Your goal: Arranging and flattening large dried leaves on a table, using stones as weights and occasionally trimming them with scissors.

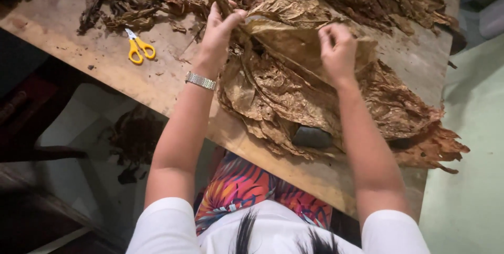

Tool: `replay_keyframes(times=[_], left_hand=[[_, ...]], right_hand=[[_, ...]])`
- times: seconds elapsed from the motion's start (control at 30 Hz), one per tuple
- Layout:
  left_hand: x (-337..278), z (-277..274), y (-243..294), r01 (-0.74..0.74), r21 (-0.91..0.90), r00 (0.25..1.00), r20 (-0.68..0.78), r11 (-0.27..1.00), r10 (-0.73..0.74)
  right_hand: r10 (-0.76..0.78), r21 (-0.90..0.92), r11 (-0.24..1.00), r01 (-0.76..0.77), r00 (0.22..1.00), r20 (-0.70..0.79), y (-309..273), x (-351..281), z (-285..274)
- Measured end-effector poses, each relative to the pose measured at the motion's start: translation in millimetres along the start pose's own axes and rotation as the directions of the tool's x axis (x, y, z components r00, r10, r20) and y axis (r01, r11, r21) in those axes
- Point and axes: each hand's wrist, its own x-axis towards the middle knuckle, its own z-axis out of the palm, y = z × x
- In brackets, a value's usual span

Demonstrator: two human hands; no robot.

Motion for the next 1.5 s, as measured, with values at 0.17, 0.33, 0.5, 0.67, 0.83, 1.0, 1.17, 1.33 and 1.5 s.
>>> replay_keyframes(times=[0.17, 0.33, 0.5, 0.67, 0.83, 1.0, 1.17, 1.33, 1.5], left_hand=[[-6, -3, -1, -0.128, -0.185, 0.990, 0.040, 0.974, 0.138], [-13, -10, -5, -0.284, -0.185, 0.935, 0.166, 0.941, 0.314], [-38, -7, 17, -0.164, -0.255, 0.956, 0.195, 0.953, 0.217], [-56, -6, 16, -0.163, -0.325, 0.901, 0.335, 0.931, 0.275], [-63, 12, 16, -0.116, -0.509, 0.877, 0.350, 0.853, 0.329], [-77, 34, 27, -0.202, -0.462, 0.858, 0.341, 0.863, 0.384], [-79, 41, 26, -0.312, -0.444, 0.792, 0.367, 0.840, 0.489], [-91, 57, 35, -0.414, -0.173, 0.833, 0.324, 0.894, 0.448], [-108, 87, 62, -0.621, 0.053, 0.736, 0.383, 0.782, 0.559]], right_hand=[[-0.035, -0.247, 0.969, -0.011, 0.983, -0.180, 14, 39, -12], [-0.031, -0.283, 0.959, -0.029, 0.978, -0.204, 31, 52, 1], [-0.014, -0.263, 0.965, -0.017, 0.993, -0.118, 42, 50, 2], [0.118, -0.070, 0.990, -0.120, 0.992, -0.035, 5, 40, -49], [-0.114, -0.127, 0.986, 0.103, 0.990, -0.078, -16, 20, -107], [-0.174, -0.138, 0.978, 0.154, 0.974, -0.143, -37, -10, -141], [-0.099, -0.080, 0.993, 0.085, 0.978, -0.185, -37, -29, -149], [-0.198, -0.181, 0.970, 0.160, 0.956, -0.215, -30, -47, -172], [-0.191, -0.149, 0.978, 0.146, 0.912, -0.362, -6, -51, -198]])
